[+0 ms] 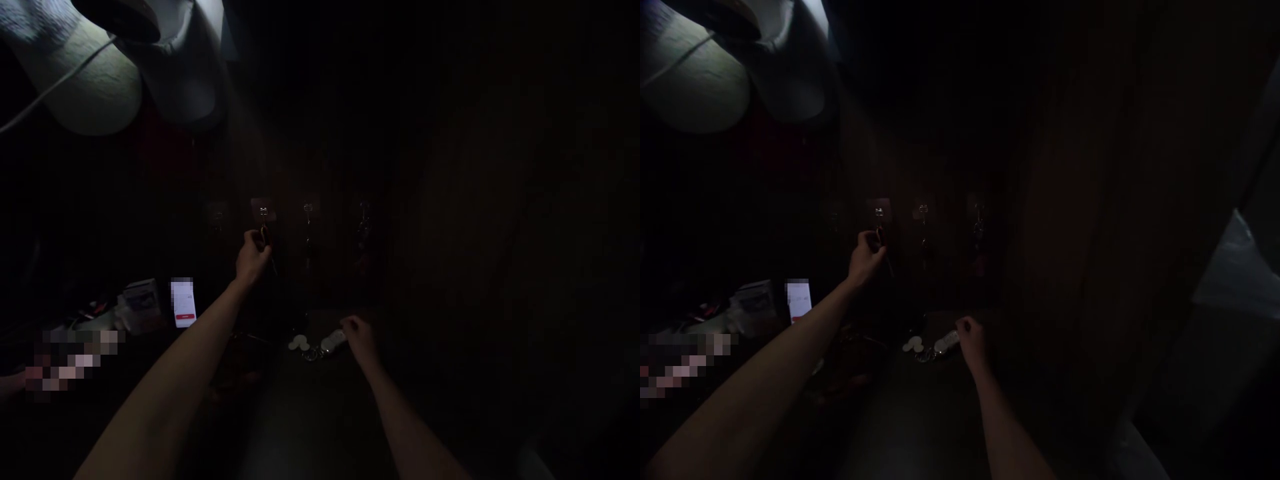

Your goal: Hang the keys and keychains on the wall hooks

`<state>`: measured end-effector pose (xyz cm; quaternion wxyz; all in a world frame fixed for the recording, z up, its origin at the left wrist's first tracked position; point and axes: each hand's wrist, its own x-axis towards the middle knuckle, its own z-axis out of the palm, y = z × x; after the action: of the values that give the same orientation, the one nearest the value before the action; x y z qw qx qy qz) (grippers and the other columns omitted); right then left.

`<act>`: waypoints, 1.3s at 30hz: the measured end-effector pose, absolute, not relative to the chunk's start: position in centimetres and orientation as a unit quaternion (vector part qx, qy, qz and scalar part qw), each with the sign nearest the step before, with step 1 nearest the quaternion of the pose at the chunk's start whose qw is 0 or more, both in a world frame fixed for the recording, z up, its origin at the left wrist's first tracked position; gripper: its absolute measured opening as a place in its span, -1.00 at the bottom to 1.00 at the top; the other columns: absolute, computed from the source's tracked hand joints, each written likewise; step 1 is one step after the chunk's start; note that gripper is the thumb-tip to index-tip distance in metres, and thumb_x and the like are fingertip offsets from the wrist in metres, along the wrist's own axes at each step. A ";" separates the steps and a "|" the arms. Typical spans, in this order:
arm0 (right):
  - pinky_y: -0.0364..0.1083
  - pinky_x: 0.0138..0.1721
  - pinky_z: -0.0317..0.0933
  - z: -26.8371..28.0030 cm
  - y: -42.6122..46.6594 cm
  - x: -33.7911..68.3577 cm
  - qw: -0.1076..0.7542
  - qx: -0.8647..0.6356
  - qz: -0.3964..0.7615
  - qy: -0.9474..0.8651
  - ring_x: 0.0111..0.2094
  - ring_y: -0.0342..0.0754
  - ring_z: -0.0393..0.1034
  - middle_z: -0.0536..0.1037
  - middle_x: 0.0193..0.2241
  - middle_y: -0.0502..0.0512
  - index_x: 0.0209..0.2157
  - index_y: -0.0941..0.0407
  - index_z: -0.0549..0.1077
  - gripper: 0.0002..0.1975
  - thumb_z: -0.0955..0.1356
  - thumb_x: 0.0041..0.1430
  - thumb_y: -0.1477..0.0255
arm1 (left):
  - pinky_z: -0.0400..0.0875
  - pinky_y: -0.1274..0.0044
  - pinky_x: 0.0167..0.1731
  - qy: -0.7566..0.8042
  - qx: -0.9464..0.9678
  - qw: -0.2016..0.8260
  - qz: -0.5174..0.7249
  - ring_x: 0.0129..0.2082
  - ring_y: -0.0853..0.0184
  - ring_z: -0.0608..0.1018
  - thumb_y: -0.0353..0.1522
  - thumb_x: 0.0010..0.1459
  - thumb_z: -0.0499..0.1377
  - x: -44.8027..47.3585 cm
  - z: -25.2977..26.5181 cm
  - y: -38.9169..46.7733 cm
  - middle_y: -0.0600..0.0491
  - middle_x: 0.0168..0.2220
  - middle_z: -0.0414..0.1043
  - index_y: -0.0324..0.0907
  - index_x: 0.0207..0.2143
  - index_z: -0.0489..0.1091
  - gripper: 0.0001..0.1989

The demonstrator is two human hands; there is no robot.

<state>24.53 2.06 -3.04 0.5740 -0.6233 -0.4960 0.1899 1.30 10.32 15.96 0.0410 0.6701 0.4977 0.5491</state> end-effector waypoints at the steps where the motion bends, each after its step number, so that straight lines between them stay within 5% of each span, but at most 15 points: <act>1: -0.11 -0.39 0.20 -2.9 2.0 24.5 0.577 -0.621 0.190 -0.496 -0.43 -0.02 0.38 0.48 -0.57 0.02 -0.56 0.06 0.40 -0.77 0.20 -0.07 0.25 | 0.36 0.50 -0.31 0.483 0.664 0.057 0.568 -0.34 0.33 0.51 -0.30 0.01 0.15 1.3 15.3 10.2 0.09 -0.35 0.44 -0.11 -0.06 0.14 -0.58; 9: -0.11 -0.41 0.19 -2.5 1.8 24.5 0.566 -0.638 0.190 -0.486 -0.44 -0.02 0.37 0.48 -0.57 0.03 -0.56 0.06 0.41 -0.77 0.21 -0.12 0.25 | 0.40 0.49 -0.23 0.394 0.646 0.189 0.625 -0.33 0.43 0.54 -0.49 -0.02 0.08 0.1 10.7 8.3 -0.03 -0.05 0.37 -0.12 -0.01 0.11 -0.53; 24: -0.09 -0.38 0.19 -2.1 1.7 24.3 0.587 -0.632 0.203 -0.464 -0.43 0.01 0.38 0.49 -0.58 0.05 -0.60 0.07 0.42 -0.78 0.23 -0.24 0.26 | 0.41 0.38 -0.20 0.482 0.585 0.243 0.606 -0.30 0.33 0.56 -0.49 -0.05 0.00 -10.1 3.4 5.3 0.00 -0.20 0.46 -0.16 -0.16 0.27 -0.66; 31: -0.08 -0.37 0.19 -1.8 1.5 24.3 0.573 -0.643 0.208 -0.463 -0.42 0.03 0.39 0.51 -0.57 0.06 -0.59 0.09 0.44 -0.76 0.26 -0.22 0.24 | 0.38 0.39 -0.15 0.560 0.577 0.163 0.572 -0.23 0.29 0.54 -0.45 0.02 -0.01 -11.8 0.4 3.4 0.02 -0.21 0.49 -0.13 -0.15 0.29 -0.69; 39: -0.08 -0.36 0.20 -2.0 1.4 24.4 0.580 -0.629 0.189 -0.482 -0.41 0.02 0.40 0.53 -0.54 0.05 -0.57 0.08 0.46 -0.78 0.25 -0.17 0.26 | 0.25 0.31 -0.05 0.624 0.695 -0.034 0.355 -0.09 0.15 0.45 -0.35 0.13 -0.01 -10.1 0.2 2.0 -0.08 -0.11 0.45 -0.16 -0.12 0.40 -0.70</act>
<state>24.40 1.43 -2.01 0.5797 -0.6294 -0.4819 0.1885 -10.11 1.95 0.19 -0.0338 0.6951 0.6240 0.3554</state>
